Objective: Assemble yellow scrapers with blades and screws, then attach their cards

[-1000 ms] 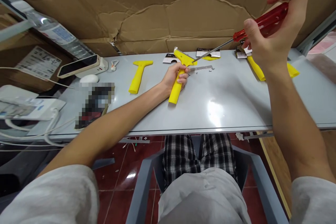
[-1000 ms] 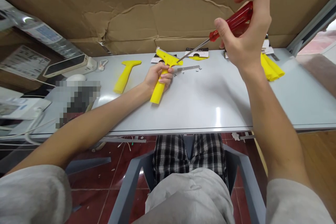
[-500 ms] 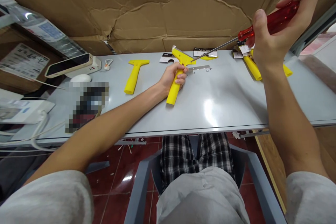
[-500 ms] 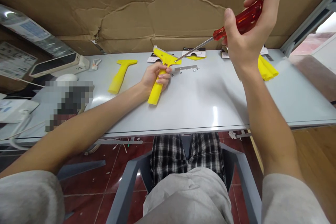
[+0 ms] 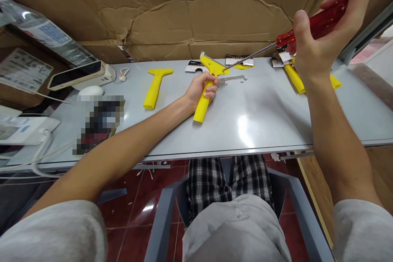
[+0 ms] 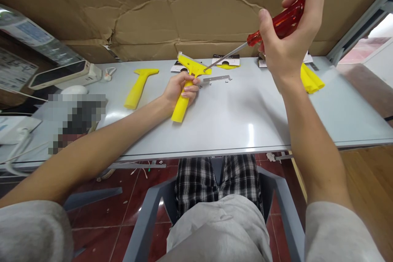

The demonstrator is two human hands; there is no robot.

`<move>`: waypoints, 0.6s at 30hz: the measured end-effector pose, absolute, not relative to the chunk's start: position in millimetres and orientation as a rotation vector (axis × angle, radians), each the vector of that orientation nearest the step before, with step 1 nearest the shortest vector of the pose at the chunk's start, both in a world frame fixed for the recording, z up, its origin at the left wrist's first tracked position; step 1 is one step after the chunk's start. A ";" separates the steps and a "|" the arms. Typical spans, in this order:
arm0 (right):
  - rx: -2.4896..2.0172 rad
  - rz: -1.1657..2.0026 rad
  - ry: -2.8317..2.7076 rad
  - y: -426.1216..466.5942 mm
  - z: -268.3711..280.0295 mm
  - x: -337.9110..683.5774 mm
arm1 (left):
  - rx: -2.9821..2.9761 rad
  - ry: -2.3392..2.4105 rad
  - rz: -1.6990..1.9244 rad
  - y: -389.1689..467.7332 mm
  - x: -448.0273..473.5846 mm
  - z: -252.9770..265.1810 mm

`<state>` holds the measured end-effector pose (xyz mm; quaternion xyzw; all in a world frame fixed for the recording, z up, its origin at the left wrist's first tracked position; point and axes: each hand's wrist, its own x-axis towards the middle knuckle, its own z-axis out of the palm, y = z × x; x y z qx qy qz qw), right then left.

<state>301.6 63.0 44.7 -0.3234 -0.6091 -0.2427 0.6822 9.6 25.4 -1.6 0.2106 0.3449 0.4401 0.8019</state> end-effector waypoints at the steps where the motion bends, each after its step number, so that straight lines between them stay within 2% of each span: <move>1: -0.714 -0.549 -1.367 62.0 44.9 301.3 | 0.450 0.739 0.943 25.3 9.6 -1.5; 15: -0.793 -0.403 -1.436 40.6 52.9 297.2 | 0.435 0.722 0.948 25.2 9.2 -0.6; 18: -0.708 -0.193 -1.460 44.1 51.5 294.7 | 0.406 0.725 0.945 25.6 9.1 -0.9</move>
